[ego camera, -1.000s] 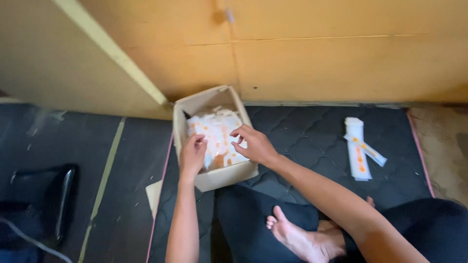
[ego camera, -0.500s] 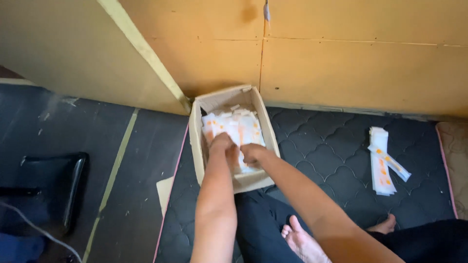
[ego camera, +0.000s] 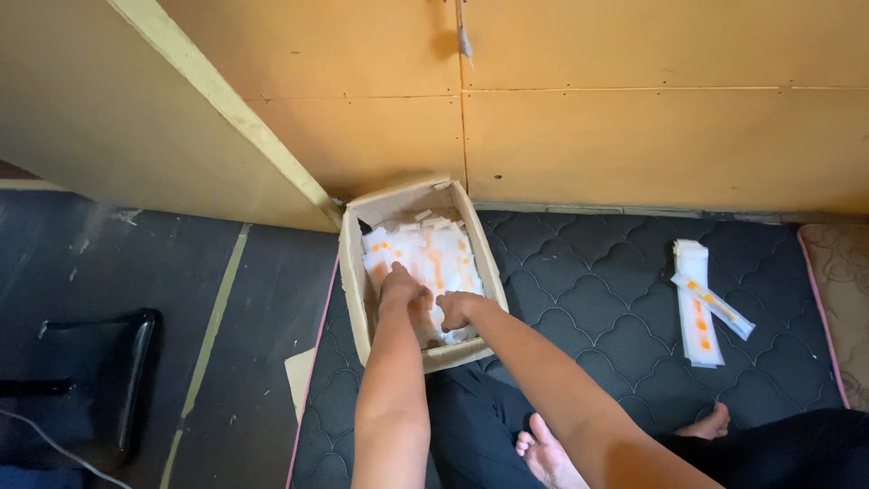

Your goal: The person is taking paper strips out of a cardboard box and arranging them on a mattress on the floor.

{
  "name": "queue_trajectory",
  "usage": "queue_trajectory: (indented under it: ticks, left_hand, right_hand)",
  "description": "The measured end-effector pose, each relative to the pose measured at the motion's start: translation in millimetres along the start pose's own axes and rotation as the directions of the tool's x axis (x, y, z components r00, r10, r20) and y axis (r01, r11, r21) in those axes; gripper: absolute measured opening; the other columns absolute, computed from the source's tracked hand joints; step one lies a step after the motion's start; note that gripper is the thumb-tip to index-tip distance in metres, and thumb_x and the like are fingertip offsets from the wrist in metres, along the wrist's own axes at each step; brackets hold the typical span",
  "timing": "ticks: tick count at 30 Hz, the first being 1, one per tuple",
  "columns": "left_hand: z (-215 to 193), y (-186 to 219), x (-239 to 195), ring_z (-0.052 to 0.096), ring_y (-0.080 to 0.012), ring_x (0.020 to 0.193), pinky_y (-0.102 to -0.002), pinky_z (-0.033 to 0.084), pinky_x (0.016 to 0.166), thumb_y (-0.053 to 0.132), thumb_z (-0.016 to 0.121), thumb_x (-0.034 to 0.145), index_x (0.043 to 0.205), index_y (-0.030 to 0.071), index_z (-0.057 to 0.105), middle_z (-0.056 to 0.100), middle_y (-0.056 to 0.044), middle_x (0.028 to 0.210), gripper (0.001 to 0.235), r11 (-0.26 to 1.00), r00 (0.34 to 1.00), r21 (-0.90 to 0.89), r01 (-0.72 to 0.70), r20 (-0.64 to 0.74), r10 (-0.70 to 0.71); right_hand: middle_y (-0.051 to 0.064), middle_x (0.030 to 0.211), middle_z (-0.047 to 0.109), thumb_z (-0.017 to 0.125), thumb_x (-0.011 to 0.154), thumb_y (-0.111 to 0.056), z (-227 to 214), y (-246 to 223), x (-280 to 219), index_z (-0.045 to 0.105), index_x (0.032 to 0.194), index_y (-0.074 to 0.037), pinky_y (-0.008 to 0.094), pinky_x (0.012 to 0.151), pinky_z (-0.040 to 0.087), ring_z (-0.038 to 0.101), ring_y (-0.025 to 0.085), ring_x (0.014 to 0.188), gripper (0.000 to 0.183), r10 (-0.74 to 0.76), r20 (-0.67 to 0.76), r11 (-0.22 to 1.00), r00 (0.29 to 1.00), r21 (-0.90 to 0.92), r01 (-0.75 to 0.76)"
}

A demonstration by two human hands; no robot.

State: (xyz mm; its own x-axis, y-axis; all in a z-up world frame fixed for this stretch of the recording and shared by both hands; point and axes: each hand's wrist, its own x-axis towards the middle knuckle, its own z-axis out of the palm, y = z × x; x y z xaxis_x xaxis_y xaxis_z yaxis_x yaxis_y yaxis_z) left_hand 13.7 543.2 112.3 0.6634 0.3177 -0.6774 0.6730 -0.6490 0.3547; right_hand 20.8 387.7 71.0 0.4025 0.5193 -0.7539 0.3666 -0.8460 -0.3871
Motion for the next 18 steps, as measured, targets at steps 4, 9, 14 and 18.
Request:
queue_trajectory:
  ticks: [4, 9, 14, 18]
  left_hand:
    - [9, -14, 16, 0.055, -0.0402, 0.136, -0.054, 0.050, 0.109, 0.034, 0.084, 0.084, 0.138, 0.002, 0.053, 0.060, -0.022, 0.140, 0.070, 0.998, 0.999, 0.047, -0.042, -0.007, 0.042]
    - [26, -32, 44, 0.064, -0.0337, 0.126, -0.048, 0.055, 0.103, 0.030, 0.066, 0.093, 0.117, 0.010, 0.073, 0.072, -0.014, 0.122, 0.032, 0.997, 0.992, -0.005, -0.074, -0.103, 0.073]
    - [31, -45, 80, 0.064, -0.0354, 0.127, -0.046, 0.052, 0.107, 0.023, 0.050, 0.094, 0.119, 0.008, 0.075, 0.071, -0.017, 0.127, 0.039, 0.980, 0.983, 0.114, -0.165, -0.061, 0.173]
    - [4, -24, 51, 0.066, -0.0344, 0.123, -0.043, 0.053, 0.105, 0.030, 0.059, 0.089, 0.114, 0.013, 0.078, 0.074, -0.014, 0.124, 0.036, 0.968, 0.973, 0.117, -0.222, -0.041, 0.228]
  right_hand:
    - [0.020, 0.161, 0.041, 0.076, 0.084, -0.034, 1, -3, -5, 0.041, 0.158, -0.012, 0.056, 0.113, 0.044, 0.045, 0.041, 0.144, 0.085, 0.004, -0.018, 0.998, 1.000, 0.062, -0.003]
    - [0.016, 0.163, 0.038, 0.075, 0.085, -0.040, 6, 1, 0, 0.043, 0.157, -0.014, 0.057, 0.114, 0.043, 0.044, 0.040, 0.145, 0.083, 0.010, -0.036, 0.998, 0.999, 0.055, -0.008]
    - [0.019, 0.157, 0.046, 0.068, 0.089, -0.039, -3, -4, -13, 0.044, 0.155, -0.011, 0.056, 0.113, 0.044, 0.048, 0.040, 0.142, 0.075, 0.005, -0.049, 0.997, 0.999, 0.081, -0.001]
    - [0.023, 0.149, 0.055, 0.055, 0.097, -0.037, -23, -21, -46, 0.046, 0.151, -0.008, 0.055, 0.114, 0.045, 0.050, 0.039, 0.140, 0.062, 0.057, -0.146, 0.978, 0.988, 0.206, -0.026]
